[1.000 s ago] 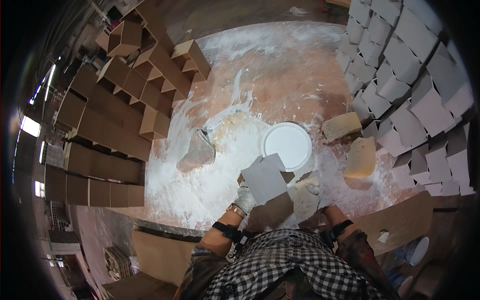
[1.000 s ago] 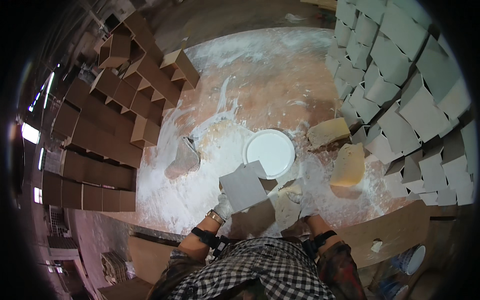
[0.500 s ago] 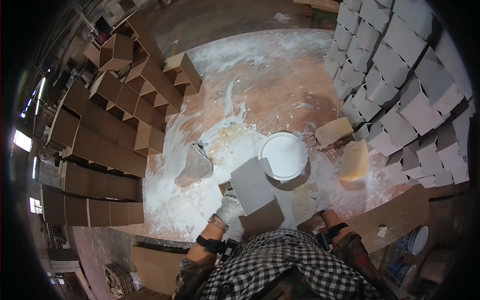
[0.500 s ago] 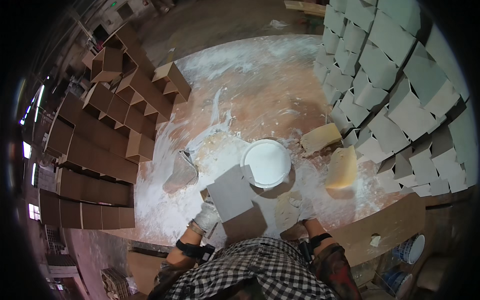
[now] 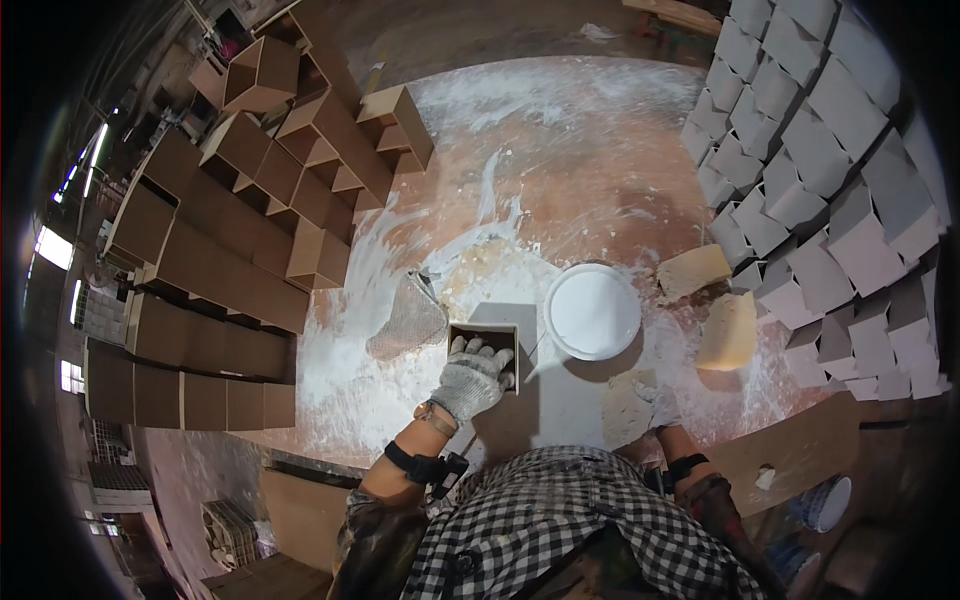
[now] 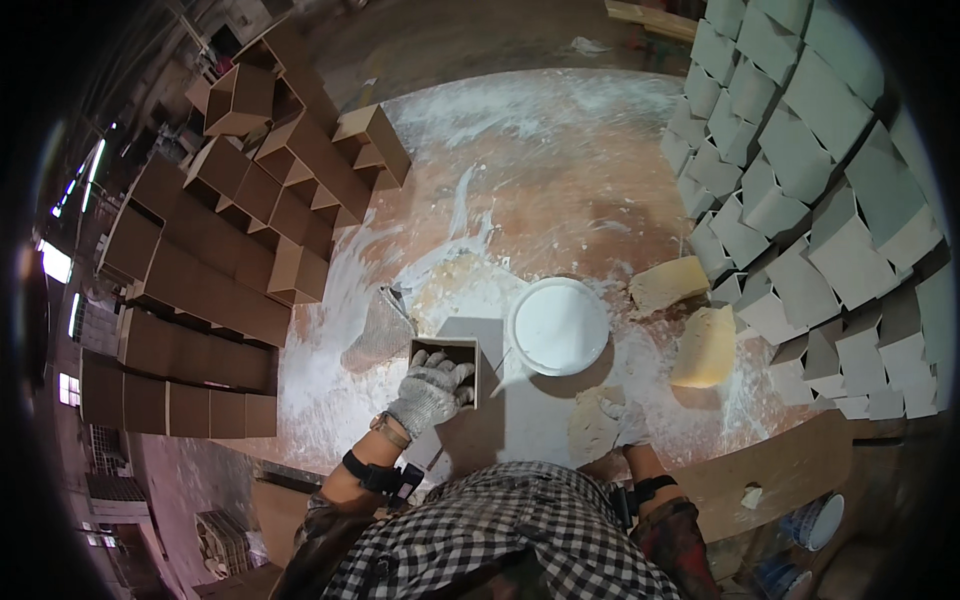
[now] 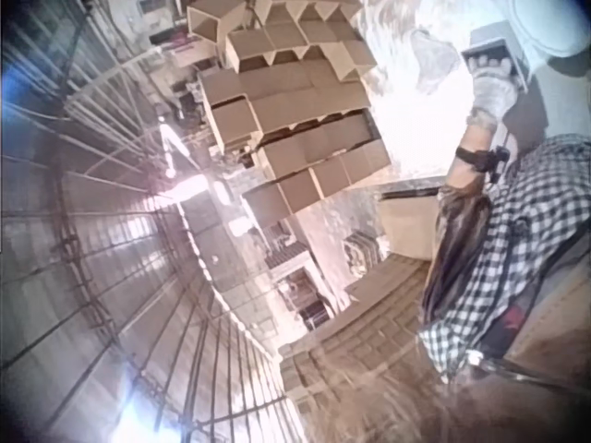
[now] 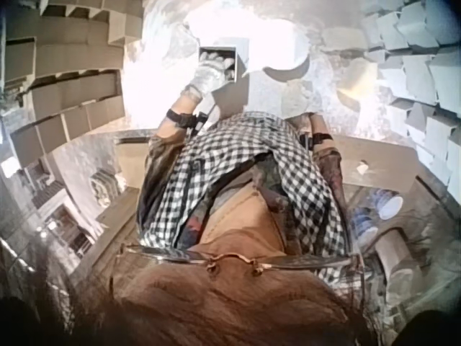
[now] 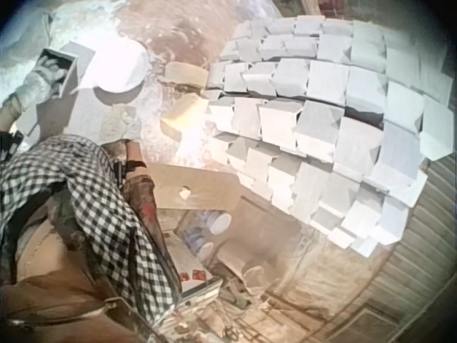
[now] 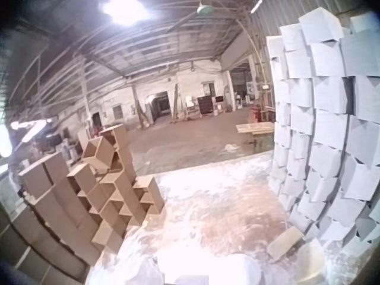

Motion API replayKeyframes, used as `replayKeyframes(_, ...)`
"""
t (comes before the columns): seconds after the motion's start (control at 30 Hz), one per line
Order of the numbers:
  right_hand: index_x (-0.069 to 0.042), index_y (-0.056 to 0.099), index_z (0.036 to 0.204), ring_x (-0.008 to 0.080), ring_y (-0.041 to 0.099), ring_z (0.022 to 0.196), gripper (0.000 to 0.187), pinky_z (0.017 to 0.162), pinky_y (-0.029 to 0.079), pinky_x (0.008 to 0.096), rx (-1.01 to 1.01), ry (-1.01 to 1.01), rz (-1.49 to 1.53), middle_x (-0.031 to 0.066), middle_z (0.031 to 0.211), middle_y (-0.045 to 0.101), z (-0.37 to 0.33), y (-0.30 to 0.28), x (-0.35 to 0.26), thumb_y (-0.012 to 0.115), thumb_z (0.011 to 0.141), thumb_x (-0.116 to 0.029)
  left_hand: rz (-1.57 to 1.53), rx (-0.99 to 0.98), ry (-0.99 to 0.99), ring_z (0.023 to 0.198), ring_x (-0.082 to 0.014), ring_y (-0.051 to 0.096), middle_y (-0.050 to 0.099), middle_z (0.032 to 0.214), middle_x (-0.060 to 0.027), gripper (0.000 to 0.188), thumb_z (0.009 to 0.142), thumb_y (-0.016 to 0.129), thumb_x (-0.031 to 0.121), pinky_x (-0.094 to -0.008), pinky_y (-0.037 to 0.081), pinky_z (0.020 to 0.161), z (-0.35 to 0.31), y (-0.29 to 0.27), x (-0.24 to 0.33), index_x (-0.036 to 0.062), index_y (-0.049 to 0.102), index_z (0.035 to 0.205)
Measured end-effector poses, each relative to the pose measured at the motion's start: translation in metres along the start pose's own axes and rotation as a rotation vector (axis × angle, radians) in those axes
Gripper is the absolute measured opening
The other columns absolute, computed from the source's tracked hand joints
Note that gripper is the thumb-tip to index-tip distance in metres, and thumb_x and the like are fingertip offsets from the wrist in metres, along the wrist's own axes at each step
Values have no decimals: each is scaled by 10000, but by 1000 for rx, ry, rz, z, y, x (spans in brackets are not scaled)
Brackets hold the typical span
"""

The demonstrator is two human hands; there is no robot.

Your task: The person paints the interior of small cardboard boxes white using a sponge. They repeatedly dip the sponge into a bucket of white paint and apply it to the inside surfaces of the boxes, then place the finished boxes into a stack.

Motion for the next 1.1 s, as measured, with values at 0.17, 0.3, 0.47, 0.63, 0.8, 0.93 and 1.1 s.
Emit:
replayKeyframes(0.17, 30, 645, 1014, 153, 619, 786, 280, 713, 508, 280, 52, 27, 12, 68, 916, 665, 6, -14, 16, 672, 833, -181, -124, 14, 10, 865, -340, 599, 626, 877, -164, 261, 809, 589, 229, -414, 452, 814, 1, -13, 4, 70, 609, 1015)
replayKeyframes(0.3, 36, 647, 1004, 159, 626, 772, 294, 693, 513, 284, 27, 13, 65, 69, 897, 668, -3, -2, 3, 684, 824, -194, -342, 311, 17, 810, -344, 588, 619, 855, -147, 238, 828, 617, 223, -434, 467, 736, -21, -34, 6, 51, 596, 991)
replayKeyframes(0.47, 40, 641, 1012, 163, 632, 765, 281, 684, 515, 280, 17, -27, 38, 81, 898, 666, -4, 2, -6, 675, 832, -173, -170, 101, 34, 829, -298, 575, 604, 847, -119, 386, 786, 631, 371, -419, 437, 777, -28, -6, 20, 60, 582, 1008)
replayKeyframes(0.63, 44, 632, 1031, 171, 636, 762, 267, 686, 518, 279, 44, 3, 107, 86, 910, 666, -7, 6, -7, 657, 844, -145, -80, 167, 32, 976, -290, 556, 602, 947, -111, 418, 774, 648, 345, -438, 404, 914, -34, -14, 23, 53, 581, 1065)
replayKeyframes(0.8, 42, 627, 1049, 175, 634, 839, 272, 758, 517, 285, 51, 117, 186, 86, 981, 658, -15, 13, -2, 662, 829, -114, -140, 348, 81, 1076, -288, 526, 600, 1039, -104, 413, 782, 663, 310, -443, 377, 985, -69, -43, 16, 51, 580, 1092)
replayKeyframes(0.93, 19, 632, 1046, 210, 624, 924, 288, 763, 507, 322, -176, -213, -318, 65, 1021, 655, -44, 73, -77, 652, 811, -147, -114, 373, 21, 1130, -289, 494, 584, 1093, -104, 419, 774, 682, 279, -446, 387, 986, -94, -37, 0, 51, 578, 1109)
replayKeyframes(1.1, -10, 625, 960, 165, 615, 864, 286, 719, 484, 278, -700, -805, -681, 114, 971, 650, -34, 203, -162, 646, 688, -95, -92, 443, 19, 1211, -312, 437, 525, 1202, -117, 446, 756, 686, 259, -449, 363, 1019, -103, -9, -6, 52, 572, 1135)
Point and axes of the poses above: each hand's wrist, its own z-axis towards the middle knuckle, its own y-axis out of the palm, x = y × z, the point moved 7 cm from there along z, towards the middle knuckle
